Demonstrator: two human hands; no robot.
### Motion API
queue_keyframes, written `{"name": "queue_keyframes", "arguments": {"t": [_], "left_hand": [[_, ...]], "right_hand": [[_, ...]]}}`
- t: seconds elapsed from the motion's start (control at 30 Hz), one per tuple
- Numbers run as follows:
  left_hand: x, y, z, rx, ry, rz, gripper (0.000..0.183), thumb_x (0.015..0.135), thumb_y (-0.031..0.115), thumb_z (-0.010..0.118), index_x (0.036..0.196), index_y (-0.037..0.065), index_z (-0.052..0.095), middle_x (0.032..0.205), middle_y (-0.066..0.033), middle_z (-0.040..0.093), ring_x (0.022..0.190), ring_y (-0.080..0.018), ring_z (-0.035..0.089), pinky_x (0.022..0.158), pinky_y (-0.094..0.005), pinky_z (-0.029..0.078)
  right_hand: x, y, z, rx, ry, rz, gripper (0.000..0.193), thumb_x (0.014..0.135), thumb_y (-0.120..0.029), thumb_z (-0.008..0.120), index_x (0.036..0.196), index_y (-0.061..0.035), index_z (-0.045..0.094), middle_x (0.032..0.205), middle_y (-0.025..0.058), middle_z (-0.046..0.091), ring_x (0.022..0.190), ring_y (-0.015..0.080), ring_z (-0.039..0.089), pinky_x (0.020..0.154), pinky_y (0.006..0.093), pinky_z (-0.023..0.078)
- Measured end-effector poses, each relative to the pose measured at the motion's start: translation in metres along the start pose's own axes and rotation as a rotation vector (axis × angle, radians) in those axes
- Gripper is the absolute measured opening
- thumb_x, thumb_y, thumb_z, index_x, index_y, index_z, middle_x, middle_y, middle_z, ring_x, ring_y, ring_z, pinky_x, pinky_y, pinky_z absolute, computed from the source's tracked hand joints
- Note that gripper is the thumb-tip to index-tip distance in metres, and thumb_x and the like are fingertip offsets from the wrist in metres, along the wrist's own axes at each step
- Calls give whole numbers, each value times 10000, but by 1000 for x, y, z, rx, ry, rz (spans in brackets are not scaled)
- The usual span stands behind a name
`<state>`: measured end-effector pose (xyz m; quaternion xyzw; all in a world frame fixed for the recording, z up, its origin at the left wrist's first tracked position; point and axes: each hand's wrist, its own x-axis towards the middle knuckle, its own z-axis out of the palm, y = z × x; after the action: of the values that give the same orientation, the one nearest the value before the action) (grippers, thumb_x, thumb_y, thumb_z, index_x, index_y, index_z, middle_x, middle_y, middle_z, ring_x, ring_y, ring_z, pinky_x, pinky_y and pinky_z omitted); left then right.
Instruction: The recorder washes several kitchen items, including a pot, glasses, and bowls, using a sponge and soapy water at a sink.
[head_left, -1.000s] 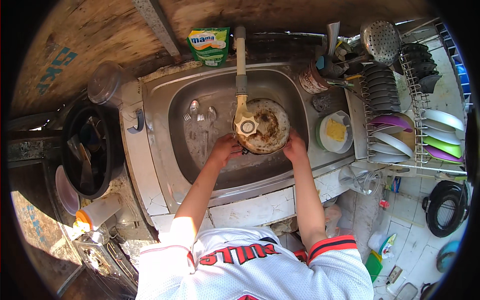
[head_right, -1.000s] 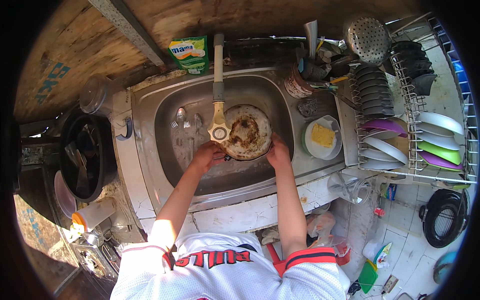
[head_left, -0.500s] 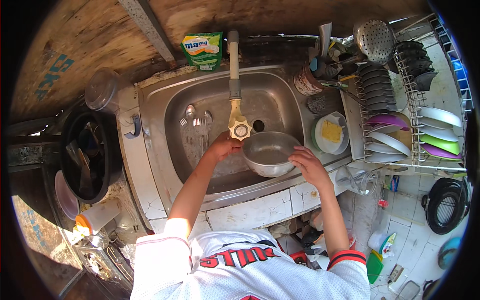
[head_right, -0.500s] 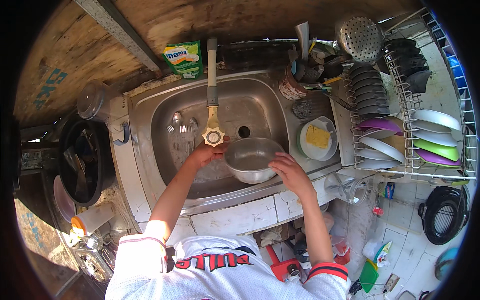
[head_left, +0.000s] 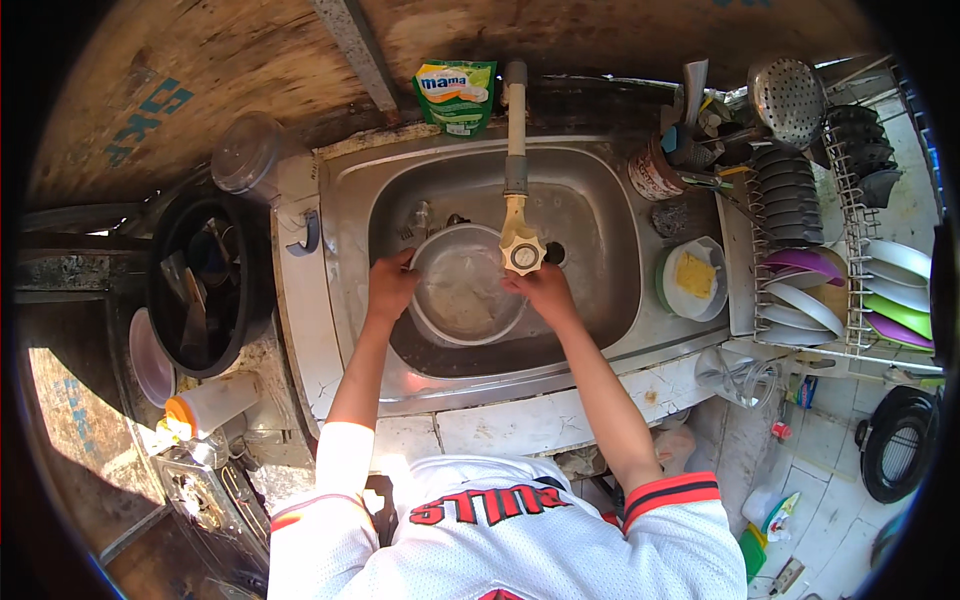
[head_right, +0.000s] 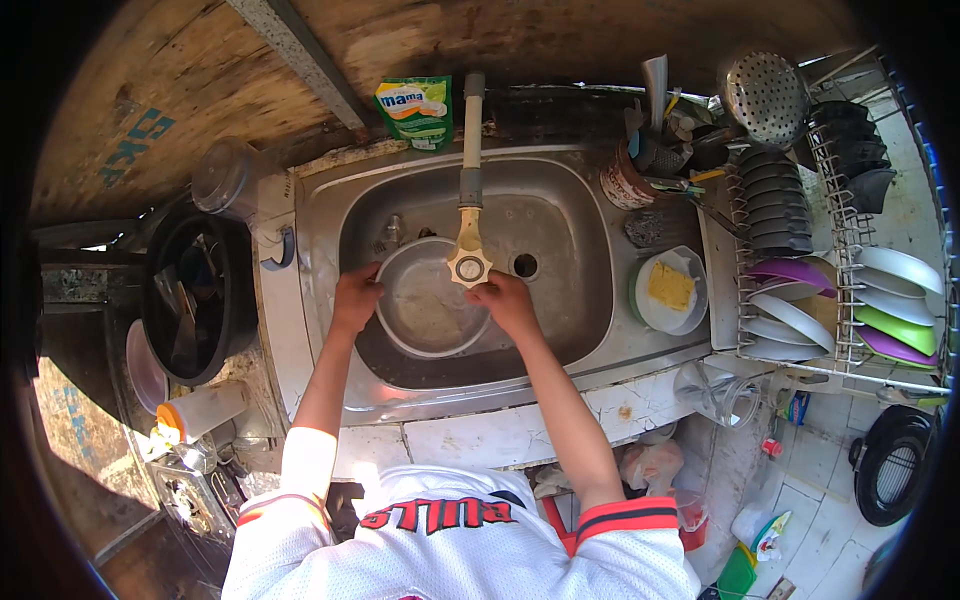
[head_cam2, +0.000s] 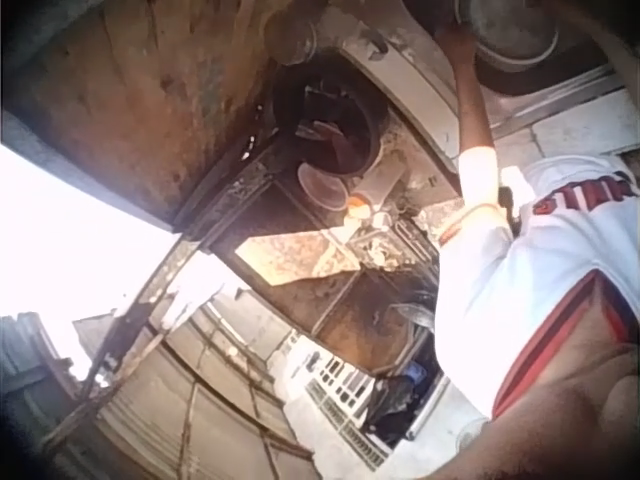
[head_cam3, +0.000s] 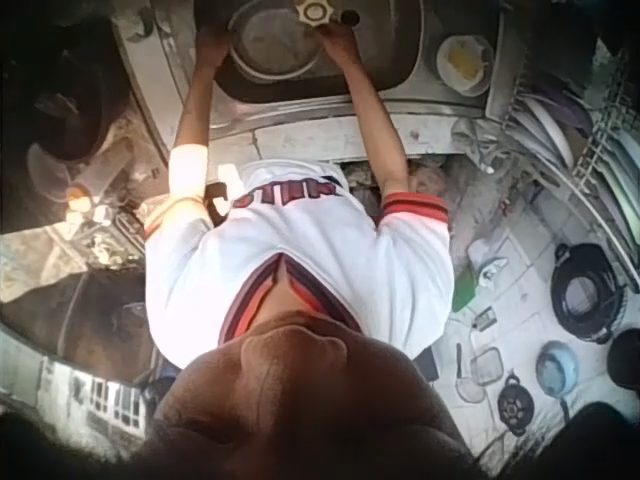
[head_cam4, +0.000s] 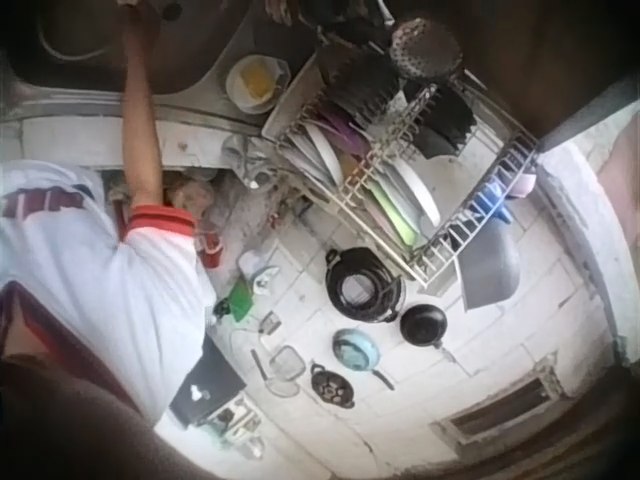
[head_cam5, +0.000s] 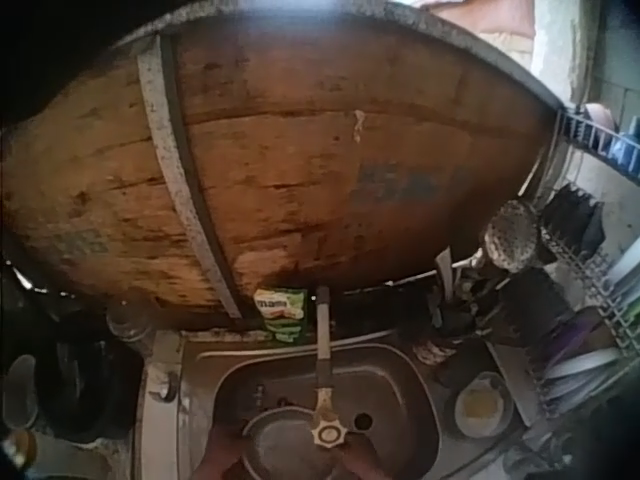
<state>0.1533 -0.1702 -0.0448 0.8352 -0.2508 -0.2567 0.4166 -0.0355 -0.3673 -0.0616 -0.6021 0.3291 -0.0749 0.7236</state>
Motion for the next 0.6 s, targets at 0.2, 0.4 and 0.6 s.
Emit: {"name": "queue_keyframes", "arguments": {"t": [0.2,0.4,0.6], "left_hand": [[-16,2,-38,124,222,-51,435,716,68,619,1145,-5,627,945,-149,668,825,-208,631,768,-297,476],[-20,2,-27,26,261,-34,430,724,49,622,1149,-19,615,976,-148,670,881,-218,637,814,-291,471],[-10,14,23,-225,245,70,362,768,7,630,1130,4,628,999,-100,650,847,-177,624,790,-282,476]], "right_hand": [[72,29,41,867,185,285,220,883,-176,639,1026,-18,585,931,118,650,830,228,663,689,310,582],[57,15,19,602,97,-47,207,820,-89,651,1006,-2,628,959,116,660,904,248,652,795,310,537],[22,-20,-27,-540,140,-310,354,818,-203,670,1143,-69,626,943,136,668,853,224,657,777,322,492]]}}
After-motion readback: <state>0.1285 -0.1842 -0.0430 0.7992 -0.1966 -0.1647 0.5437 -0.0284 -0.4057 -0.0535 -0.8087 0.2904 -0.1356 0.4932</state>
